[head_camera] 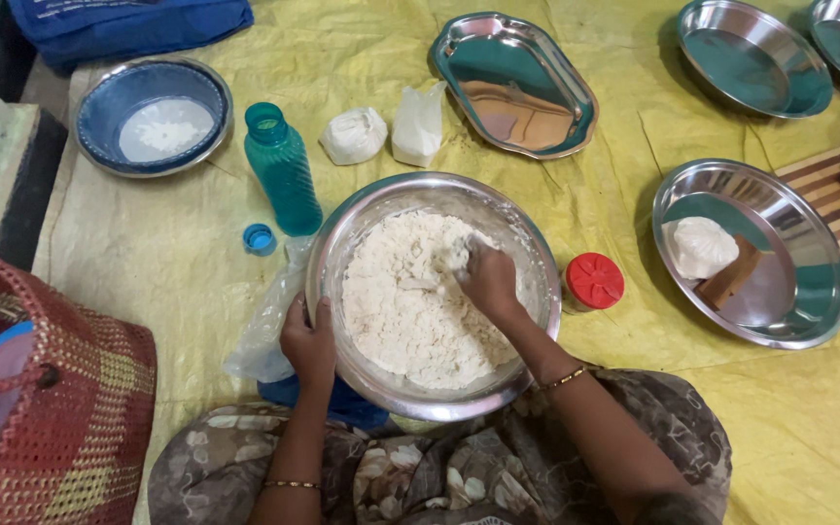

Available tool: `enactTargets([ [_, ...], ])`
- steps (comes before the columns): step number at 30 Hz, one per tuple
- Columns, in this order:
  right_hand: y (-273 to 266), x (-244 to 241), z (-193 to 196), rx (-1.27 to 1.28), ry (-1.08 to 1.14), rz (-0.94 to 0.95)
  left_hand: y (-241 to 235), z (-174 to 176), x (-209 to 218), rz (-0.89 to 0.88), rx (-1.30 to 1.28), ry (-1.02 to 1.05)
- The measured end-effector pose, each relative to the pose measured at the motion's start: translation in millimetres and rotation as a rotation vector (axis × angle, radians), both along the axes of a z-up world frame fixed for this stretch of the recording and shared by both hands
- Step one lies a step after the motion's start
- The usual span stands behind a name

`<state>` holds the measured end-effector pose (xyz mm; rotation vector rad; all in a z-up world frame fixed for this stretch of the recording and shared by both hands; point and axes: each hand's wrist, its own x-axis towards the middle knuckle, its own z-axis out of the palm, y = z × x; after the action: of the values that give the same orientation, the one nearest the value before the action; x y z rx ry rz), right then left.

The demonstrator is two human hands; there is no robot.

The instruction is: The person kneads a large quantity of dough in a metal bowl using both hands. They periodically add water from a blue bottle to adjust the consistency. The task continues with repetitive kneading motions throughout the clip.

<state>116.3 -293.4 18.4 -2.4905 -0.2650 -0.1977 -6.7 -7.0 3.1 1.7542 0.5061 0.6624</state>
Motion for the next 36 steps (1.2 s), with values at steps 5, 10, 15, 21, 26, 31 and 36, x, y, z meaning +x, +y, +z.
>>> enactTargets([
  [5,-10,-11,-35,-0.212,-0.136,0.343,8,10,-5,0.105,0.195,0.014],
  [10,-13,-29,-17,-0.240,-0.033,0.150,30,17,16,0.123,0.164,-0.072],
  [15,3,-36,-12,-0.172,-0.045,0.143,63,19,91,0.028,0.036,-0.177],
  [21,9,-40,-11,-0.056,-0.116,0.223,85,14,175,0.081,0.480,-0.094],
  [26,28,-49,20,-0.003,-0.205,0.269,82,-7,214,0.068,0.293,-0.061],
  [31,41,-51,30,0.006,-0.266,0.281,83,-17,233,0.090,0.314,-0.110],
  [36,40,-50,11,0.183,-0.209,0.157,81,11,218,0.059,0.462,-0.066],
])
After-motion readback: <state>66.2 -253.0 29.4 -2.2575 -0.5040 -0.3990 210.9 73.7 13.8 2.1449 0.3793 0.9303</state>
